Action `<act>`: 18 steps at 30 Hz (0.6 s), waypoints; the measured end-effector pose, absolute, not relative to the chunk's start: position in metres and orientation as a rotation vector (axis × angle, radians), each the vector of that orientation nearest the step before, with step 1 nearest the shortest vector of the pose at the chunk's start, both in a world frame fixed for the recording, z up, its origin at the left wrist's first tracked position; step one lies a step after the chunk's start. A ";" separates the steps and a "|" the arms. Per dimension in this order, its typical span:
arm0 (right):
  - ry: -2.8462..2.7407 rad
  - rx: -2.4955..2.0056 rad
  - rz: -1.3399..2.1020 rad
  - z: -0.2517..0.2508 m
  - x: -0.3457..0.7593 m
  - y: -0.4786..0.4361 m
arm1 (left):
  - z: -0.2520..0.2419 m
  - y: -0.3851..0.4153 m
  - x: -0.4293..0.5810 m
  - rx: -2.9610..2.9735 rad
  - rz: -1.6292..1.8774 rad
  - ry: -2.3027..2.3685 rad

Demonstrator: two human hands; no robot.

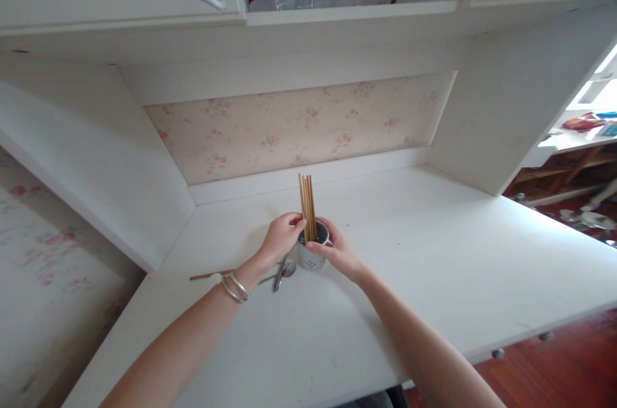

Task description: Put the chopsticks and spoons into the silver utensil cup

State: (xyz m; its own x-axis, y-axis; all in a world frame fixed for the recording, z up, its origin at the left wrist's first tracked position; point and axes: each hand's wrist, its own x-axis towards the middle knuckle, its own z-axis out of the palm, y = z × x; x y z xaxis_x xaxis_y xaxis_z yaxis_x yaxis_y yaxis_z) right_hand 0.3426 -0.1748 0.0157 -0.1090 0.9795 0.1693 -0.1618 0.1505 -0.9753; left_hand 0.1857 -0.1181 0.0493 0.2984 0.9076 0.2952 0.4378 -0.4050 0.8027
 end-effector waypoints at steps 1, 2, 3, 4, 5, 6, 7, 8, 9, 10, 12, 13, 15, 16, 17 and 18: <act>-1.261 -0.915 1.239 0.016 0.343 -0.175 | 0.048 -0.119 0.185 1.963 1.014 1.188; -1.268 -0.912 1.233 0.016 0.342 -0.175 | 0.047 -0.120 0.185 1.951 1.015 1.181; -1.275 -0.910 1.228 0.016 0.342 -0.175 | 0.045 -0.121 0.184 1.937 1.020 1.177; -1.282 -0.910 1.224 0.016 0.342 -0.175 | 0.044 -0.122 0.184 1.919 1.026 1.174; -1.287 -0.911 1.221 0.016 0.342 -0.175 | 0.044 -0.122 0.184 1.900 1.032 1.170; -1.291 -0.913 1.220 0.016 0.342 -0.175 | 0.043 -0.123 0.184 1.881 1.036 1.166; -1.293 -0.916 1.219 0.017 0.342 -0.175 | 0.043 -0.123 0.184 1.862 1.040 1.163; -1.294 -0.919 1.218 0.017 0.342 -0.175 | 0.043 -0.123 0.184 1.843 1.045 1.161; -1.294 -0.923 1.218 0.017 0.342 -0.176 | 0.043 -0.124 0.184 1.822 1.052 1.163; -1.293 -0.926 1.220 0.018 0.342 -0.176 | 0.044 -0.124 0.185 1.800 1.060 1.166; -1.292 -0.928 1.224 0.019 0.342 -0.177 | 0.047 -0.128 0.185 1.748 1.083 1.183; -1.294 -0.927 1.225 0.020 0.342 -0.177 | 0.048 -0.131 0.185 1.715 1.098 1.191; -1.304 -0.920 1.229 0.022 0.342 -0.178 | 0.049 -0.139 0.185 1.625 1.130 1.195; -1.310 -0.918 1.229 0.023 0.342 -0.179 | 0.049 -0.144 0.185 1.571 1.148 1.188; -1.317 -0.916 1.227 0.023 0.342 -0.179 | 0.047 -0.150 0.186 1.518 1.164 1.170; -1.322 -0.912 1.222 0.023 0.342 -0.179 | 0.045 -0.156 0.187 1.471 1.178 1.140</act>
State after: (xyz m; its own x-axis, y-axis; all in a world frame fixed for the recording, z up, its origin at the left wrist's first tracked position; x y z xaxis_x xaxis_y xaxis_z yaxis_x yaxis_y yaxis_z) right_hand 0.3417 -0.1791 0.0228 -0.1404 0.9700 0.1985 -0.1216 0.1820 -0.9757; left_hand 0.1867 -0.1561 0.0445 0.1189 0.9814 0.1507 0.1179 -0.1646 0.9793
